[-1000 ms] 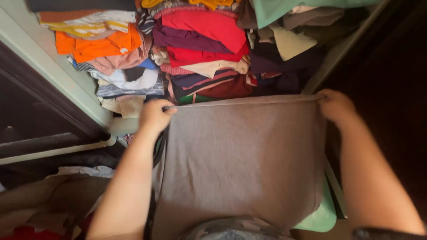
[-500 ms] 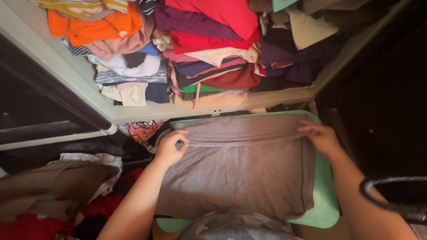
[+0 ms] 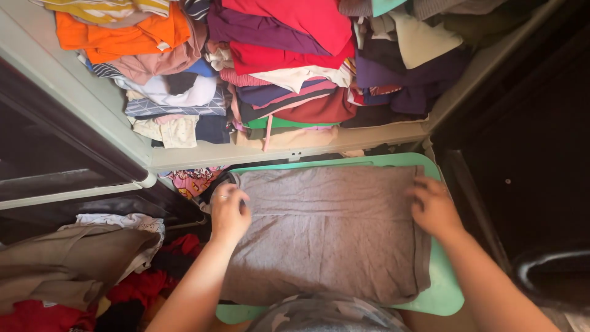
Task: Fold various pieces of clothing and place them in the closet.
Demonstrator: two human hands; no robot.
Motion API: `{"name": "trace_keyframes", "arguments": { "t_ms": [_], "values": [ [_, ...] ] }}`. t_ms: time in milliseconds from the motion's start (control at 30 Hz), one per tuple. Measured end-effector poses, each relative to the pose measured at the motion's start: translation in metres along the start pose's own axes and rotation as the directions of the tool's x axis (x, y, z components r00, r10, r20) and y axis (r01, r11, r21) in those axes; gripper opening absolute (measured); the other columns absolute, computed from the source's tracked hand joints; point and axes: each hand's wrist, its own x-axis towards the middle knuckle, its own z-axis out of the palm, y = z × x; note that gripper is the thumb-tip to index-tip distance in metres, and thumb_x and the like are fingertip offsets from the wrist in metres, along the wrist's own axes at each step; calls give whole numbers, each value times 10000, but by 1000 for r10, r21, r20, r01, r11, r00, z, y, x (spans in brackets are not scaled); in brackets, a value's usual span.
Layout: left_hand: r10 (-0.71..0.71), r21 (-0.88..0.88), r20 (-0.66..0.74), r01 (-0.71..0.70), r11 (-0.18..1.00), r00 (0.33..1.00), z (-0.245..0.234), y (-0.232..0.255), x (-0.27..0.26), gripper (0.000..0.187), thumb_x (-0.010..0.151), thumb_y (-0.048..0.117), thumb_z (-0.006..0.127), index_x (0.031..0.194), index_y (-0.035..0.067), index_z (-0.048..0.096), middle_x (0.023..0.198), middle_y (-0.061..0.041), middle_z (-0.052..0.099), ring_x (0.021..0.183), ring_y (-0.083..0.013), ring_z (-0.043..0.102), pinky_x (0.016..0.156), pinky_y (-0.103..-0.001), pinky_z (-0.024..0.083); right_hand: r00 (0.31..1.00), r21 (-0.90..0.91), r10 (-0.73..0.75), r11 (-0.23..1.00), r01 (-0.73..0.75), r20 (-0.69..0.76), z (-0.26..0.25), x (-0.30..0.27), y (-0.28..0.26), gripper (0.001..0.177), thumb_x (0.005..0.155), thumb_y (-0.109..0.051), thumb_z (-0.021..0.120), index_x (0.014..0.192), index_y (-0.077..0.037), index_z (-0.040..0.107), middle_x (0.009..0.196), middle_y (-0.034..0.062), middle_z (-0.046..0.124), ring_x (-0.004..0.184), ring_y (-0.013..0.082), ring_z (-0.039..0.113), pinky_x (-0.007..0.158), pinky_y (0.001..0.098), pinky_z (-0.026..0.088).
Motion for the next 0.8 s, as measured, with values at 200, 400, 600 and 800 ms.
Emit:
{"name": "trace_keyframes", "arguments": {
  "t_ms": [200,400,600,800],
  "values": [
    [-586,-352,81,573,740,806,55,-25,37,307,869,228,761,1062,23,637,960,-157,719,953,-315,710,854,-427,551,888,51,320,946,-321,-330,23,43,-14,621,864,-293,778,1396,-68,547,1406,250,499,1267,471,485,1004,518,454],
    [-603,-268,62,596,757,795,74,-27,53,360,739,3,669,1083,68,585,864,-100,682,890,-333,678,819,-444,532,847,70,437,897,-437,-302,47,62,-12,534,857,-185,733,1365,-120,582,1340,190,570,1258,429,536,1030,520,478],
    [114,-126,-48,-119,985,992,-2,33,3,225,612,4,672,797,117,612,947,-114,609,987,-347,575,859,-502,490,896,-206,-19,975,-81,-444,22,17,-69,426,770,-97,750,1174,-73,616,1133,190,589,1071,421,557,899,519,480],
    [641,-627,316,-353,695,699,-30,43,-97,385,616,304,859,802,105,586,1007,-128,583,945,-353,544,755,-481,461,807,68,-560,827,558,187,25,-76,-107,378,706,-294,870,910,-84,632,1046,172,553,985,387,540,823,500,451]
  ]
}}
